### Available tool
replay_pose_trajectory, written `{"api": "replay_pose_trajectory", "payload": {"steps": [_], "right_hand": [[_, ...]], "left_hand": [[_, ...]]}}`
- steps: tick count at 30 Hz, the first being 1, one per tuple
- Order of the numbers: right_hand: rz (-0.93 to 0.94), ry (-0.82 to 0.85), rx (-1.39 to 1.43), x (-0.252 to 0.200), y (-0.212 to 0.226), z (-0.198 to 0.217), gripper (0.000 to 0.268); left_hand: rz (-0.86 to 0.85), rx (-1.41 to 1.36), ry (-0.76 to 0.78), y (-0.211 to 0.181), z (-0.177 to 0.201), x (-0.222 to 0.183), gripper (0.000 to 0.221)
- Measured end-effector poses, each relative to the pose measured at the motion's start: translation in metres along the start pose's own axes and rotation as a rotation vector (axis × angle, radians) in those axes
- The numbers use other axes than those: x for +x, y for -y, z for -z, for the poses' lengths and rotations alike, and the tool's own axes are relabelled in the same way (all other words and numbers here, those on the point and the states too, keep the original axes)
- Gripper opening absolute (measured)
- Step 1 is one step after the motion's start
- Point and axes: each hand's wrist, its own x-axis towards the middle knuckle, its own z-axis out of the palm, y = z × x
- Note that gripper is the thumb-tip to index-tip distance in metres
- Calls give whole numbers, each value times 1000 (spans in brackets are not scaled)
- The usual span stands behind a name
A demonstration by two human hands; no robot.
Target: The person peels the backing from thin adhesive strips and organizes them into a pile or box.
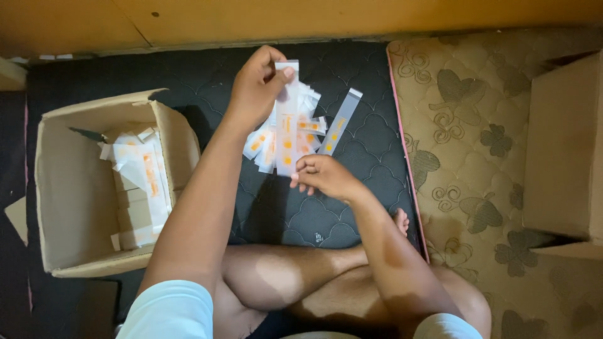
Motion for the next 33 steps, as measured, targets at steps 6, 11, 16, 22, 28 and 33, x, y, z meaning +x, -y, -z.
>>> {"api": "replay_pose_trajectory", "payload": {"steps": [6,11,16,22,28,33], "right_hand": [[-123,-468,-693,32,-51,18,31],[234,-615,-985,76,-63,48,27],[352,-574,-1222,111,-71,67,38],[415,-533,-1372,98,-52,68,35],[508,-631,-1292,80,-44,84,22],[340,-685,-968,73,-34,110,24]], "left_hand": [[61,-72,-12,118,-19,24,11],[91,118,-103,194,-40,36,14],[153,282,-139,196,-40,37,20],[114,288,-159,193,-38,32,14],[124,254,-199,201,-32,35,9],[143,202,-264,222,-37,41,8]]}}
